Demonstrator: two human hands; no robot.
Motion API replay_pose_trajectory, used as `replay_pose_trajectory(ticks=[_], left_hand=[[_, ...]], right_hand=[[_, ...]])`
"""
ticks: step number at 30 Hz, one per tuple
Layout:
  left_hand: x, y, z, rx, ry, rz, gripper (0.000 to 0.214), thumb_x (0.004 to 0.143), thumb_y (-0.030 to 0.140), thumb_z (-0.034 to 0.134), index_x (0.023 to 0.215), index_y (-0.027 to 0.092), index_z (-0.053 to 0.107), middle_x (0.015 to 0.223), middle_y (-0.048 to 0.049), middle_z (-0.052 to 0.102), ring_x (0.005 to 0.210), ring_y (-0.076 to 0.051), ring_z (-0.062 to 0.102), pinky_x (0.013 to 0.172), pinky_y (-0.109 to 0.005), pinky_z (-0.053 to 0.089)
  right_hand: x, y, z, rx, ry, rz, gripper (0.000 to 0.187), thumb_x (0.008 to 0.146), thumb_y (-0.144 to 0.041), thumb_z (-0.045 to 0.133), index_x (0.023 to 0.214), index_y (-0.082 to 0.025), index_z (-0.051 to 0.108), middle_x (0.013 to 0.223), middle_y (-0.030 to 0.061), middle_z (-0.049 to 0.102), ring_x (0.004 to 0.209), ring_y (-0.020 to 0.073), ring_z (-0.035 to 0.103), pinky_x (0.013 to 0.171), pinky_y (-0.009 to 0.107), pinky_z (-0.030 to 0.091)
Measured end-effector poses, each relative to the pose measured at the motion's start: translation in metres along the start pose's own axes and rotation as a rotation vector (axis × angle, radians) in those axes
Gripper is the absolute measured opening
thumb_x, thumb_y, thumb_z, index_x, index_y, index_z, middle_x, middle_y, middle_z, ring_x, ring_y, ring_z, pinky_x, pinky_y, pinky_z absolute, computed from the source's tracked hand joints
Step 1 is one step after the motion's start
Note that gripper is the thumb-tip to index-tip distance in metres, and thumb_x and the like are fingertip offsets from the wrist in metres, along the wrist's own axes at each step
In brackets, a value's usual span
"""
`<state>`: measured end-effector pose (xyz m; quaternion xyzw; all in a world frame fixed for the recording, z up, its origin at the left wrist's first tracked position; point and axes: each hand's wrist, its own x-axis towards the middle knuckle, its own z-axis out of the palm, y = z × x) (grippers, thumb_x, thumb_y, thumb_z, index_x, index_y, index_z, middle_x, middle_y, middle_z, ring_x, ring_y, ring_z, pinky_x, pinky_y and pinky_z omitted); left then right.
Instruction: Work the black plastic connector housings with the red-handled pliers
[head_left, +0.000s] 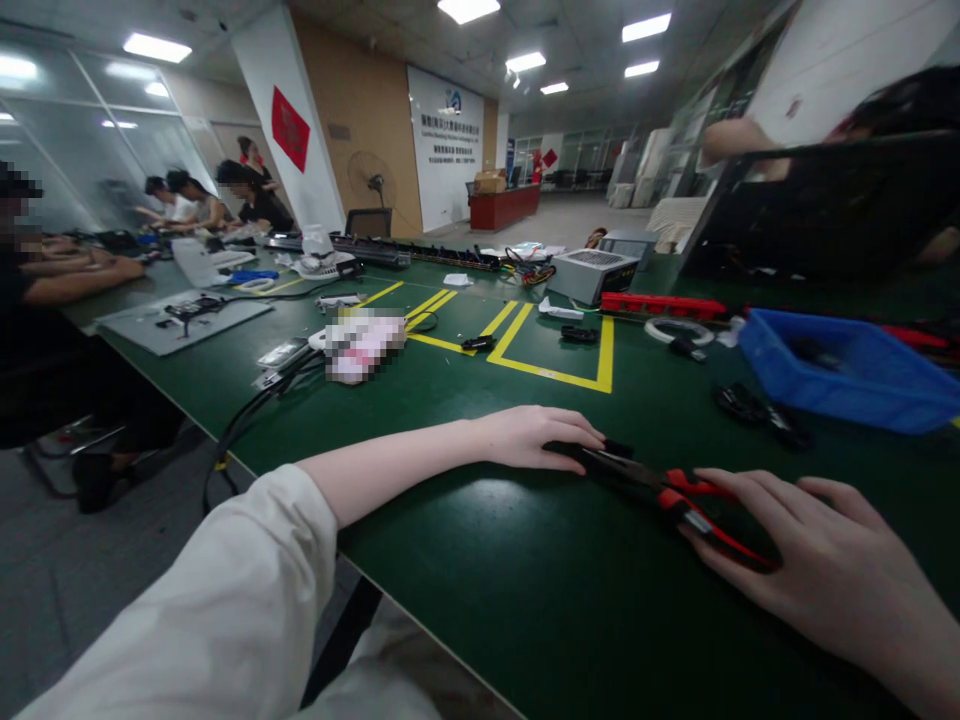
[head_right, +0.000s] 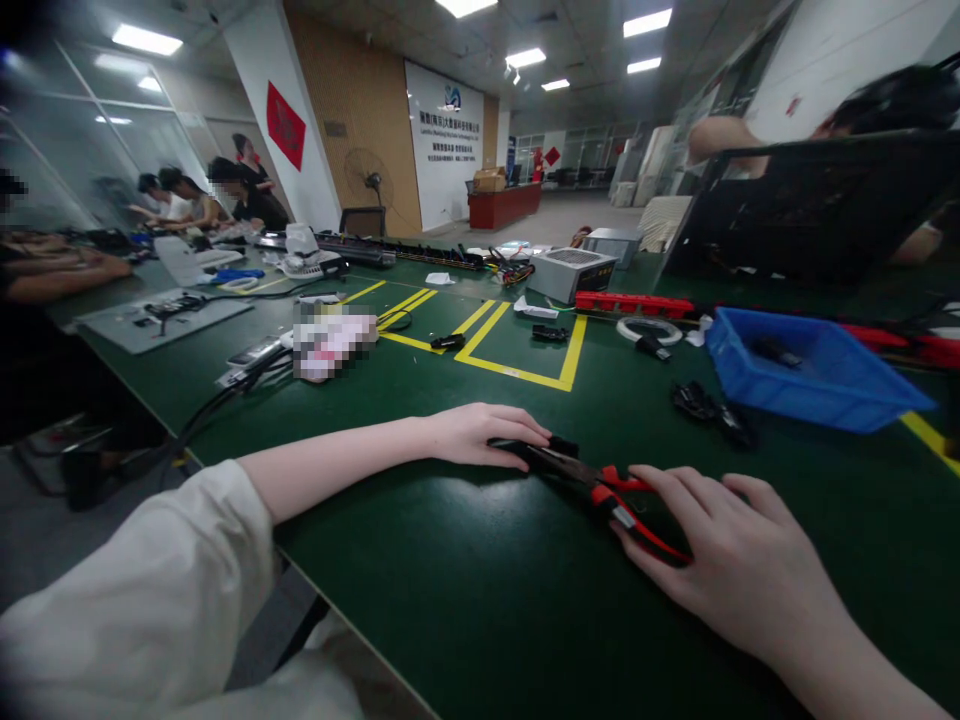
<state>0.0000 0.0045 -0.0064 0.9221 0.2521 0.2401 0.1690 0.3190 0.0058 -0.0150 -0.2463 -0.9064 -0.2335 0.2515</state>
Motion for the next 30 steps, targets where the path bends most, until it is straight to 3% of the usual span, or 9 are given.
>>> replay_pose_trajectory(ticks=[16,23,30], left_hand=[[0.000,0.001,0.000,-0.021,-0.021,-0.009,0.037,0.092,0.024,0.062,0.128,0.016,0.060,0.133,-0.0140,0.058,0.124,-0.023,0.057,0.107,-0.036,0.046],[-0.001,0.000,0.001,-0.020,-0.006,-0.012,0.037,0.092,0.027,0.063,0.127,0.015,0.061,0.128,-0.0143,0.061,0.119,-0.023,0.061,0.103,-0.034,0.048],[-0.001,-0.002,0.002,-0.038,0.000,-0.031,0.038,0.091,0.028,0.065,0.127,0.018,0.062,0.126,-0.0122,0.063,0.117,-0.021,0.062,0.100,-0.031,0.049]], right_hand=[[-0.006,0.001,0.003,0.209,-0.172,0.205,0.049,0.081,-0.057,0.062,0.119,-0.026,0.058,0.101,0.0034,0.072,0.078,0.0204,0.062,0.066,0.033,0.051],[-0.002,-0.005,-0.002,0.115,-0.110,0.120,0.047,0.084,-0.051,0.060,0.120,-0.020,0.058,0.102,0.0081,0.071,0.079,0.0225,0.063,0.075,0.039,0.048],[0.002,-0.010,-0.010,-0.003,-0.048,0.032,0.046,0.086,-0.045,0.057,0.119,-0.014,0.059,0.101,0.0145,0.070,0.082,0.0274,0.064,0.073,0.042,0.045]])
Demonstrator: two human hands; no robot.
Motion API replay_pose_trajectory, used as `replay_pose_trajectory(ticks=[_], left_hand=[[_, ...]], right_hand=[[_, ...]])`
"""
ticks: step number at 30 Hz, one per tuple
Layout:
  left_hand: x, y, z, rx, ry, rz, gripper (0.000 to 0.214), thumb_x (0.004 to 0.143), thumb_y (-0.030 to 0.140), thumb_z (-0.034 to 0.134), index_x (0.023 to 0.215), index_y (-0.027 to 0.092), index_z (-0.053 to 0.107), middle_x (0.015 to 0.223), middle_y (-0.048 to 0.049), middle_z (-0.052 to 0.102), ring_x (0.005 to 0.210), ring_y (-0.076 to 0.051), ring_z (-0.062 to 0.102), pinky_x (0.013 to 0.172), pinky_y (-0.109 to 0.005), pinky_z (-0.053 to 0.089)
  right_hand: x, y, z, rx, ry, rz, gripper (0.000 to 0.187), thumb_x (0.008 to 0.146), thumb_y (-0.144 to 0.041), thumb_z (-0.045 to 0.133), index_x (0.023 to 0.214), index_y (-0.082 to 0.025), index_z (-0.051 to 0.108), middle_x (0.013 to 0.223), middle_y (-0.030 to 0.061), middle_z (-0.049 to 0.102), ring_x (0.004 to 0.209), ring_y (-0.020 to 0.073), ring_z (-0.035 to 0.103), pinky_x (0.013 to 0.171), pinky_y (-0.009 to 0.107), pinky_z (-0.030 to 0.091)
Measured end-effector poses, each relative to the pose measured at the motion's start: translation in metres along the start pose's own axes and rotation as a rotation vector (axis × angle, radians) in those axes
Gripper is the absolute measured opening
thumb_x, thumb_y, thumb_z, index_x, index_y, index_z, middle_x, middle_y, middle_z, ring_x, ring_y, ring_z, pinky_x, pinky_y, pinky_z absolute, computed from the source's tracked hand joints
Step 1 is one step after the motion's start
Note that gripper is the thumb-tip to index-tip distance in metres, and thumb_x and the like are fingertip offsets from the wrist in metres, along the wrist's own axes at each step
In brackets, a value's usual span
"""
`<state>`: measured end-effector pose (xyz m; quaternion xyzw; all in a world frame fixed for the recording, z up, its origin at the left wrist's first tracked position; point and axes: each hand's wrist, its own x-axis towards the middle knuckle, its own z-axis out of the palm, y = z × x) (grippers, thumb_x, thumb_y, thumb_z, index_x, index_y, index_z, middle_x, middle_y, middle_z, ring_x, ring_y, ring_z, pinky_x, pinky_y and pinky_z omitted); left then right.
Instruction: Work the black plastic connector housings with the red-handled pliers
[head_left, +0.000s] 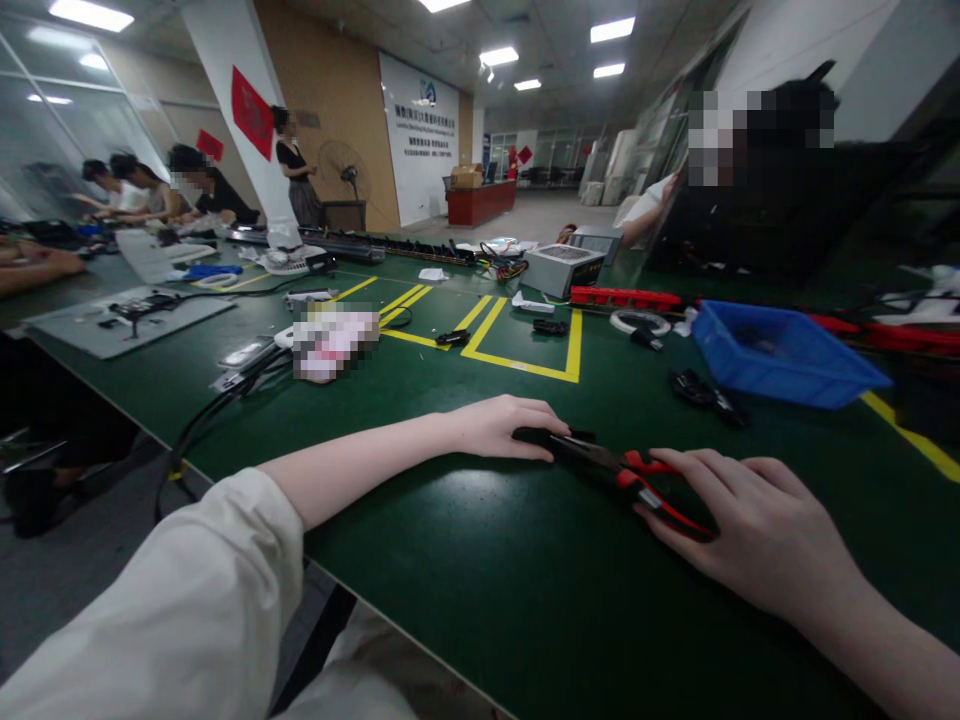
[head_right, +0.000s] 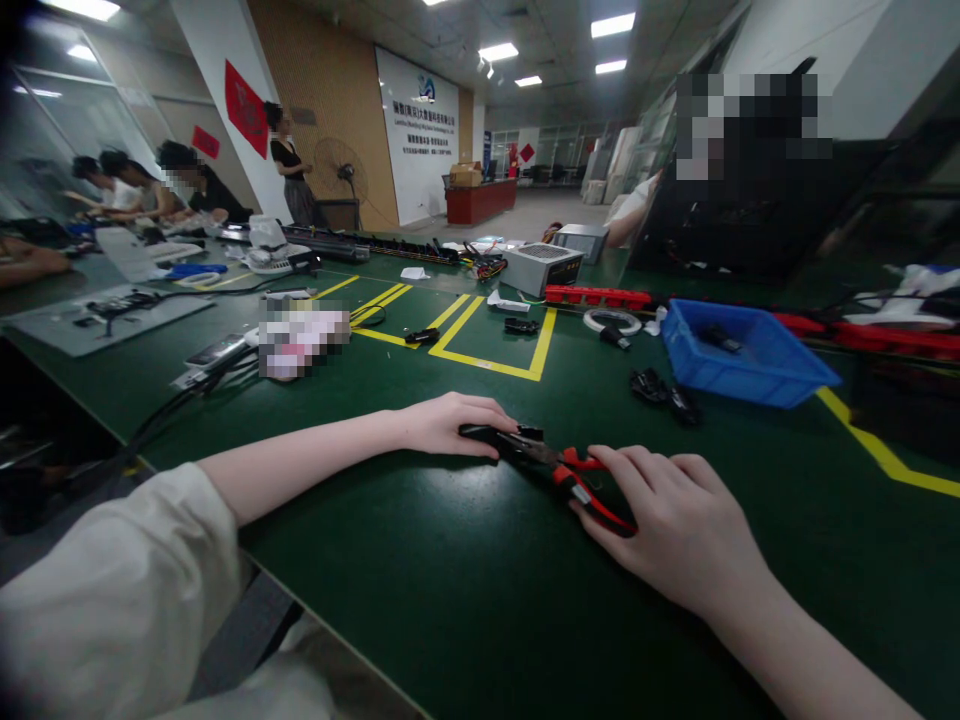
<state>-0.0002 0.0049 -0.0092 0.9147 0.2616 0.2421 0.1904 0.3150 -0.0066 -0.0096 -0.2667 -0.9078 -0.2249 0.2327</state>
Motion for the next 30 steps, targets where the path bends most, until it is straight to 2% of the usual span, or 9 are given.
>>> replay_pose_trajectory(ticks=[7,14,19,23,30], left_hand=[[0.000,0.001,0.000,-0.005,-0.005,0.020,0.036,0.092,0.027,0.063,0.126,0.014,0.061,0.126,-0.0141,0.063,0.116,-0.022,0.062,0.100,-0.033,0.049],[0.001,0.002,0.000,-0.039,0.027,-0.007,0.030,0.090,0.022,0.064,0.120,0.015,0.063,0.127,-0.0137,0.062,0.118,-0.022,0.060,0.102,-0.035,0.048],[0.002,0.000,0.001,0.005,0.067,-0.016,0.025,0.089,0.021,0.065,0.113,0.015,0.063,0.124,-0.0134,0.064,0.115,-0.022,0.062,0.101,-0.038,0.047],[0.002,-0.002,0.001,0.000,0.061,-0.011,0.022,0.091,0.023,0.063,0.111,0.016,0.063,0.123,-0.0132,0.064,0.115,-0.022,0.061,0.101,-0.038,0.047],[0.003,0.002,0.000,0.009,0.058,-0.026,0.019,0.095,0.015,0.052,0.109,0.014,0.064,0.122,-0.0125,0.064,0.114,-0.019,0.061,0.101,-0.034,0.047]], right_hand=[[0.002,-0.001,-0.003,-0.028,0.028,-0.028,0.042,0.088,-0.042,0.055,0.118,-0.013,0.059,0.099,0.0139,0.069,0.081,0.0249,0.063,0.074,0.040,0.044],[0.002,-0.001,-0.003,-0.030,0.019,0.015,0.049,0.088,-0.051,0.056,0.120,-0.014,0.058,0.100,0.0121,0.068,0.081,0.0240,0.062,0.074,0.038,0.044],[0.001,0.000,-0.003,-0.043,-0.069,0.105,0.057,0.087,-0.056,0.051,0.127,-0.016,0.054,0.108,0.0143,0.066,0.090,0.0281,0.060,0.080,0.043,0.042],[-0.002,0.004,-0.002,-0.112,-0.096,0.174,0.051,0.089,-0.049,0.047,0.129,-0.016,0.052,0.112,0.0155,0.063,0.097,0.0314,0.057,0.085,0.047,0.038],[-0.003,0.016,-0.008,-0.211,-0.084,0.267,0.044,0.093,-0.041,0.041,0.122,-0.015,0.059,0.108,0.0155,0.061,0.093,0.0312,0.057,0.075,0.044,0.036]])
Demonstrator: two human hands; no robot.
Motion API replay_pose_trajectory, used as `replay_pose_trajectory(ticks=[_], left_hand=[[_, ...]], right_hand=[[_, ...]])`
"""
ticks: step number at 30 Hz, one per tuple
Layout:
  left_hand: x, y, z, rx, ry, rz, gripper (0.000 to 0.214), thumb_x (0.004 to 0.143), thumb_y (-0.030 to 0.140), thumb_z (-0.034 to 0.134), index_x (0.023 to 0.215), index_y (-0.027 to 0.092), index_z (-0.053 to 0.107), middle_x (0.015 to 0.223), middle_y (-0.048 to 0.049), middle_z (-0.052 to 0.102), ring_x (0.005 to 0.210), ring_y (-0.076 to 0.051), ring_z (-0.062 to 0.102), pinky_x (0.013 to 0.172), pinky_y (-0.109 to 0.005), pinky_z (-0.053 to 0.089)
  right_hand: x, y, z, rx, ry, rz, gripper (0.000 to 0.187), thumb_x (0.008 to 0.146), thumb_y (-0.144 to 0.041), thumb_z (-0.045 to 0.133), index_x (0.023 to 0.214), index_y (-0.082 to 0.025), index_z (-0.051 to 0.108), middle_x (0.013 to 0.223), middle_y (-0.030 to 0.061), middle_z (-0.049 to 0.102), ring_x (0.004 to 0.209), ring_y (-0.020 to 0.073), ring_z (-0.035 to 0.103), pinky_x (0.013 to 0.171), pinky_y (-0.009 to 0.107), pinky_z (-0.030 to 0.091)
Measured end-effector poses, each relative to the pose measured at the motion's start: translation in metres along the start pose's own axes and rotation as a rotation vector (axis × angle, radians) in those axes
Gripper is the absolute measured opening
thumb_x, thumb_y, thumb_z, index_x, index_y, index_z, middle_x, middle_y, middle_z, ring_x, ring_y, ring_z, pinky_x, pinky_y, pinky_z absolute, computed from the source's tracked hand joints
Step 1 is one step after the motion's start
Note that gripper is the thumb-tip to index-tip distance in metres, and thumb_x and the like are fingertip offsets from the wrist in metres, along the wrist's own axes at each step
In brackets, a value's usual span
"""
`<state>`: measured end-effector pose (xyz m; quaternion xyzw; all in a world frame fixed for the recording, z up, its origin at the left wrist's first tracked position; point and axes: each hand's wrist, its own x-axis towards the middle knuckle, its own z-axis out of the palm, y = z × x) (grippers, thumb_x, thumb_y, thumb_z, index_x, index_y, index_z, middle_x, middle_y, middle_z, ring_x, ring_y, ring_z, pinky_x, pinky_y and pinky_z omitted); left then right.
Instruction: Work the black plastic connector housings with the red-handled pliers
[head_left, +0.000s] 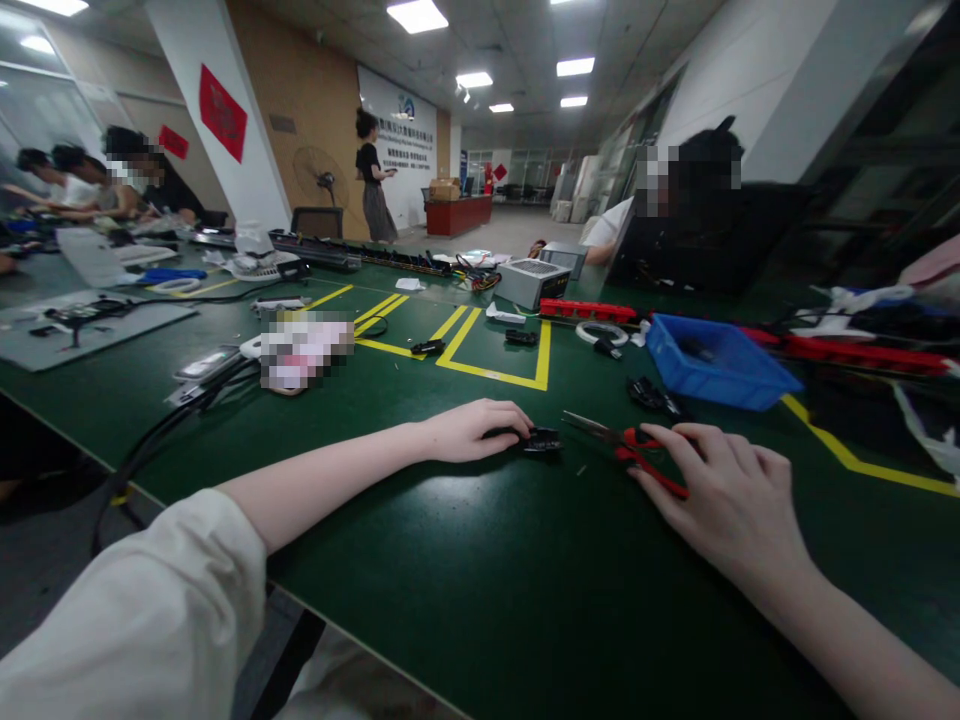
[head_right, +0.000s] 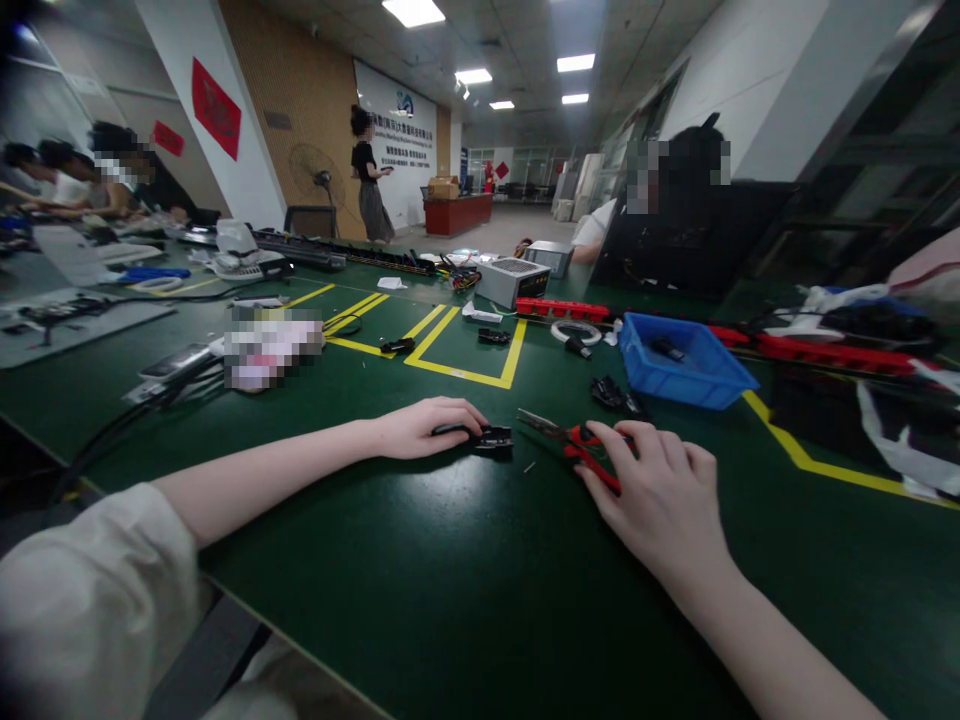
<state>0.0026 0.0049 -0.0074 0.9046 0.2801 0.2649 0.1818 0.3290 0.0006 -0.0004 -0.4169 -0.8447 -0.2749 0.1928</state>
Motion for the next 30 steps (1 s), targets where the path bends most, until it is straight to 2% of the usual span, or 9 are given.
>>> replay_pose_trajectory(ticks=[4,10,15,18,22,27,30], left_hand=[[0.000,0.001,0.000,0.010,0.003,0.002,0.018,0.095,0.014,0.052,0.109,0.014,0.064,0.122,-0.0124,0.064,0.113,-0.019,0.061,0.100,-0.034,0.047],[0.001,-0.003,0.002,0.061,0.039,-0.033,0.015,0.096,0.018,0.053,0.103,0.015,0.066,0.111,-0.0083,0.069,0.106,-0.018,0.064,0.098,-0.034,0.047],[0.001,-0.002,0.002,0.106,0.034,-0.065,0.016,0.097,0.021,0.053,0.105,0.016,0.066,0.110,-0.0071,0.070,0.105,-0.017,0.064,0.098,-0.033,0.046],[0.002,-0.002,0.004,0.135,0.020,-0.068,0.017,0.098,0.023,0.052,0.107,0.017,0.066,0.110,-0.0066,0.070,0.106,-0.018,0.064,0.098,-0.033,0.045],[0.003,0.000,0.004,0.181,0.001,-0.078,0.019,0.099,0.024,0.050,0.108,0.018,0.065,0.111,-0.0064,0.070,0.106,-0.019,0.064,0.098,-0.034,0.046],[0.001,0.003,0.006,0.180,-0.008,-0.111,0.021,0.099,0.023,0.047,0.111,0.018,0.063,0.115,-0.0068,0.067,0.108,-0.019,0.063,0.096,-0.033,0.048],[0.000,0.002,0.007,0.150,-0.007,-0.127,0.021,0.099,0.023,0.046,0.110,0.018,0.063,0.114,-0.0067,0.066,0.108,-0.018,0.062,0.096,-0.031,0.049]], right_hand=[[0.001,0.006,-0.004,0.015,0.014,-0.043,0.036,0.096,-0.030,0.036,0.113,-0.017,0.065,0.101,0.0111,0.066,0.086,0.0262,0.059,0.076,0.043,0.037],[0.000,0.005,-0.010,0.077,0.029,-0.071,0.032,0.092,-0.031,0.045,0.110,-0.019,0.068,0.100,0.0107,0.069,0.089,0.0265,0.061,0.083,0.045,0.039],[-0.001,-0.005,-0.009,0.157,-0.023,-0.084,0.029,0.092,-0.029,0.047,0.111,-0.022,0.068,0.101,0.0079,0.071,0.093,0.0251,0.063,0.089,0.047,0.040],[0.000,-0.008,-0.005,0.263,-0.098,-0.059,0.029,0.090,-0.028,0.049,0.113,-0.023,0.066,0.102,0.0070,0.071,0.095,0.0234,0.063,0.090,0.044,0.043],[0.002,-0.006,-0.007,0.352,-0.166,0.010,0.031,0.089,-0.034,0.052,0.116,-0.025,0.064,0.107,0.0073,0.069,0.099,0.0241,0.063,0.092,0.045,0.046],[0.001,-0.004,-0.010,0.410,-0.213,0.107,0.048,0.090,-0.050,0.051,0.130,-0.024,0.057,0.120,0.0109,0.066,0.110,0.0275,0.061,0.094,0.046,0.049],[0.001,-0.001,-0.008,0.409,-0.231,0.112,0.046,0.092,-0.051,0.047,0.128,-0.025,0.059,0.122,0.0102,0.066,0.114,0.0274,0.060,0.098,0.047,0.048]])
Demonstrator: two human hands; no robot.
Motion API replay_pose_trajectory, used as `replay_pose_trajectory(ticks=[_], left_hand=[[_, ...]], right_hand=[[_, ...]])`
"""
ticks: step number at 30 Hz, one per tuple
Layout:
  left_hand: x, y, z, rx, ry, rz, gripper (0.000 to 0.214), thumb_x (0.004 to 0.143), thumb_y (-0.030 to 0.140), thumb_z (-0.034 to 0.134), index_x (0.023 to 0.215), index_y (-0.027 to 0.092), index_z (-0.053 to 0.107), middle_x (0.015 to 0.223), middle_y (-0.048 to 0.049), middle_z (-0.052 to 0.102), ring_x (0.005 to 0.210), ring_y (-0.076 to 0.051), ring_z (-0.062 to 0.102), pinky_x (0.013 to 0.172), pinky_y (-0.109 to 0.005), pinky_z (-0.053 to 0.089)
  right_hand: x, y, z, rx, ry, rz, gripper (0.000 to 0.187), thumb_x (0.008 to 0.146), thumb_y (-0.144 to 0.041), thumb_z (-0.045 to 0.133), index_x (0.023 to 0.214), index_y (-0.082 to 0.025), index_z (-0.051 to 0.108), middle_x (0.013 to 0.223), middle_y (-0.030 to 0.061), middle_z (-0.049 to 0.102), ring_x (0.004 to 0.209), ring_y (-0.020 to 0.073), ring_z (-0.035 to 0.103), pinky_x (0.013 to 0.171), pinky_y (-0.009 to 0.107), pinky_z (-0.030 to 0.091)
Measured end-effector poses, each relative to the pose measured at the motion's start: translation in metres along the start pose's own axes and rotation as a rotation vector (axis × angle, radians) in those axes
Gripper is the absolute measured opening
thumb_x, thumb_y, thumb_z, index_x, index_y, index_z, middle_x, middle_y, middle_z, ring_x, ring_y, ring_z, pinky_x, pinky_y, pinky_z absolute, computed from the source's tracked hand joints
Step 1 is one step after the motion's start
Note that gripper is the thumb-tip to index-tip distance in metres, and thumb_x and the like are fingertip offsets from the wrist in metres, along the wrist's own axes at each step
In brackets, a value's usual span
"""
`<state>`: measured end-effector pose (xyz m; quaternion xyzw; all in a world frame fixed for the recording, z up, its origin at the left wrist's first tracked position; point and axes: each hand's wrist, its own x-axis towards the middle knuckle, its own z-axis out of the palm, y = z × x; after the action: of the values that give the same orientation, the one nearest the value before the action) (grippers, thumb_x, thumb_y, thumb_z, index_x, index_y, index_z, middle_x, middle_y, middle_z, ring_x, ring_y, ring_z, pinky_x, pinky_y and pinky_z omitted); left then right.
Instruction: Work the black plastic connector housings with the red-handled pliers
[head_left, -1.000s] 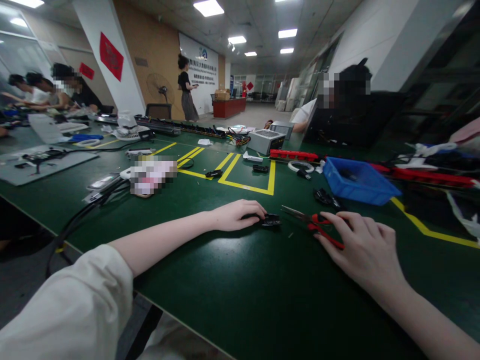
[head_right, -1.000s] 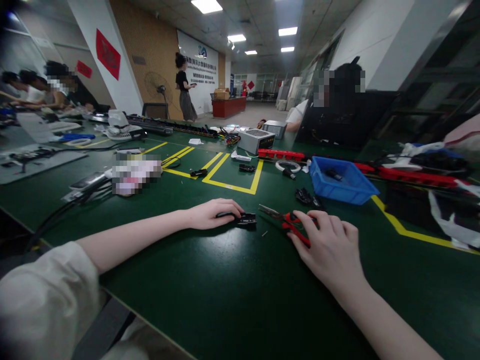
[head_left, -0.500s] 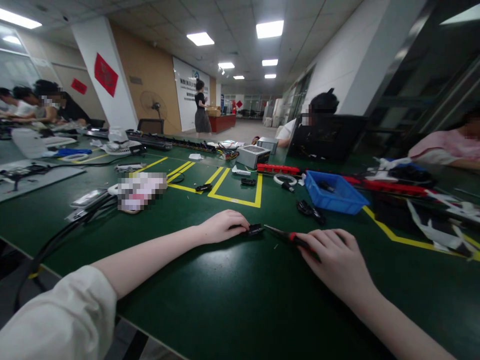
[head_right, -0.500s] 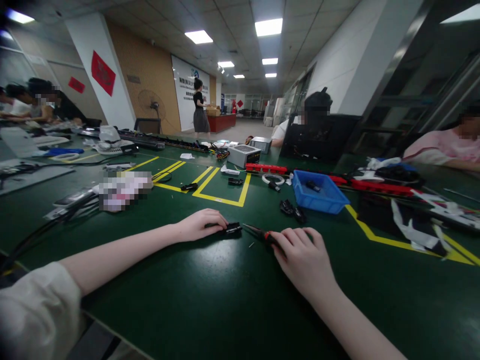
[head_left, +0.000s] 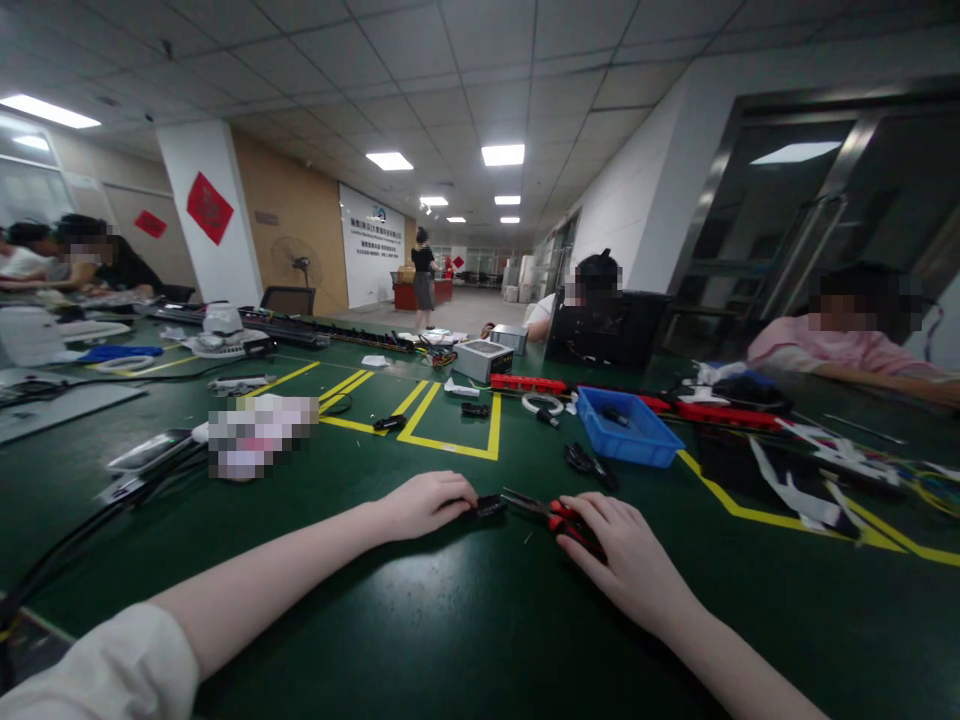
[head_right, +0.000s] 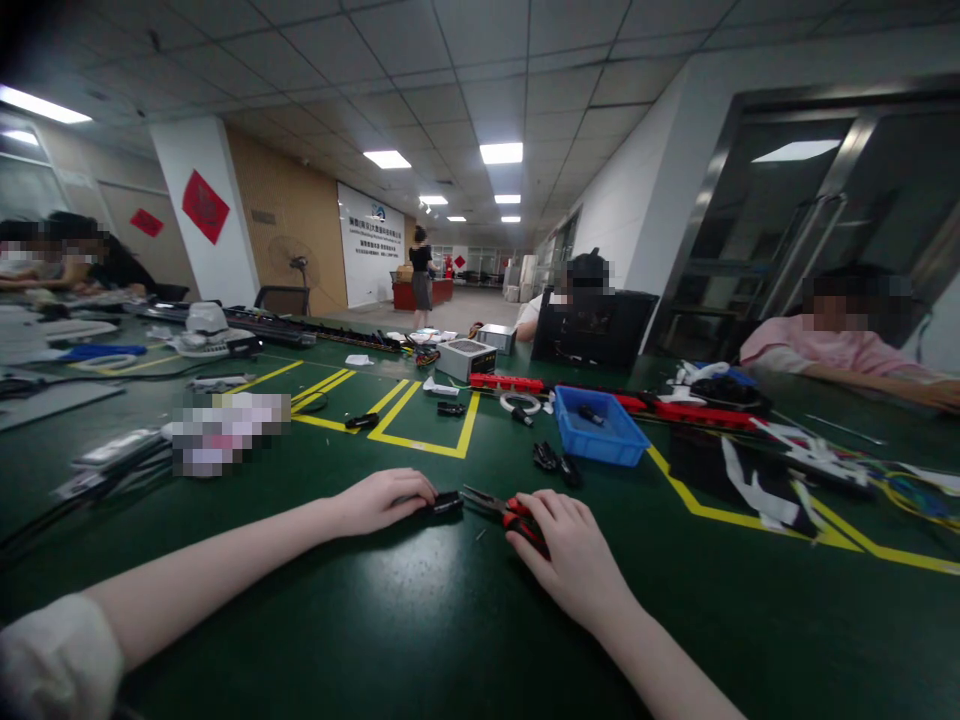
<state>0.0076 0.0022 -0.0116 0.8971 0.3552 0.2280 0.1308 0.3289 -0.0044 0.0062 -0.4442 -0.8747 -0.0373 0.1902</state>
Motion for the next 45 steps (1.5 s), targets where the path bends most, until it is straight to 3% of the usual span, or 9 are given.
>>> replay_pose_trajectory(ticks=[6,10,16,22,26,31,37,45], left_hand=[[0.000,0.001,-0.001,-0.016,-0.019,-0.001,0.021,0.098,0.022,0.046,0.113,0.020,0.062,0.115,-0.0057,0.065,0.107,-0.018,0.062,0.097,-0.032,0.049],[0.001,0.004,-0.003,0.004,-0.021,-0.018,0.022,0.099,0.023,0.046,0.115,0.020,0.061,0.114,-0.0059,0.065,0.107,-0.019,0.062,0.095,-0.032,0.049],[0.001,0.008,-0.003,0.072,-0.035,-0.023,0.020,0.098,0.026,0.048,0.114,0.021,0.059,0.113,-0.0058,0.065,0.105,-0.020,0.062,0.094,-0.035,0.048],[0.001,0.009,-0.004,0.106,0.010,-0.040,0.027,0.095,0.042,0.055,0.111,0.020,0.060,0.113,-0.0057,0.066,0.109,-0.022,0.060,0.105,-0.041,0.039],[0.001,0.007,-0.003,0.113,-0.001,-0.023,0.034,0.089,0.047,0.064,0.110,0.021,0.062,0.114,-0.0051,0.066,0.109,-0.022,0.061,0.109,-0.043,0.035],[0.001,0.004,0.000,0.106,0.018,0.015,0.031,0.089,0.039,0.065,0.114,0.022,0.062,0.113,-0.0049,0.067,0.108,-0.022,0.061,0.105,-0.041,0.039],[-0.001,0.001,0.001,0.063,0.026,0.074,0.032,0.089,0.034,0.066,0.118,0.022,0.062,0.116,-0.0062,0.066,0.110,-0.022,0.061,0.098,-0.037,0.045],[-0.003,-0.003,0.002,0.110,0.078,0.199,0.033,0.090,0.030,0.064,0.121,0.021,0.060,0.123,-0.0082,0.063,0.114,-0.022,0.060,0.101,-0.038,0.044]], right_hand=[[0.000,0.010,-0.006,-0.004,-0.110,0.086,0.065,0.085,-0.064,0.051,0.136,-0.024,0.054,0.130,0.0121,0.062,0.120,0.0311,0.058,0.100,0.052,0.046],[-0.001,0.009,-0.008,0.006,-0.150,0.103,0.062,0.088,-0.063,0.047,0.135,-0.023,0.055,0.130,0.0121,0.062,0.120,0.0300,0.058,0.098,0.048,0.047],[0.001,0.004,-0.004,0.013,-0.088,0.119,0.054,0.087,-0.059,0.050,0.125,-0.023,0.061,0.120,0.0118,0.065,0.112,0.0303,0.060,0.093,0.048,0.048],[0.002,-0.003,-0.006,-0.020,-0.028,0.149,0.044,0.083,-0.058,0.056,0.105,-0.021,0.066,0.103,0.0113,0.068,0.094,0.0276,0.063,0.083,0.046,0.048],[0.002,-0.001,-0.003,-0.054,-0.005,0.154,0.041,0.084,-0.058,0.055,0.097,-0.020,0.066,0.097,0.0099,0.069,0.093,0.0271,0.064,0.093,0.051,0.044],[0.001,0.007,0.006,-0.138,0.150,0.059,0.043,0.083,-0.054,0.060,0.102,-0.016,0.066,0.100,0.0106,0.071,0.100,0.0272,0.064,0.111,0.055,0.029],[-0.001,0.007,0.008,-0.192,0.329,-0.094,0.043,0.084,-0.052,0.059,0.109,-0.017,0.064,0.103,0.0103,0.071,0.103,0.0270,0.064,0.108,0.051,0.033],[-0.006,-0.013,0.006,-0.158,0.443,-0.341,0.043,0.083,-0.048,0.064,0.112,-0.017,0.063,0.104,0.0076,0.073,0.107,0.0251,0.063,0.112,0.045,0.029]])
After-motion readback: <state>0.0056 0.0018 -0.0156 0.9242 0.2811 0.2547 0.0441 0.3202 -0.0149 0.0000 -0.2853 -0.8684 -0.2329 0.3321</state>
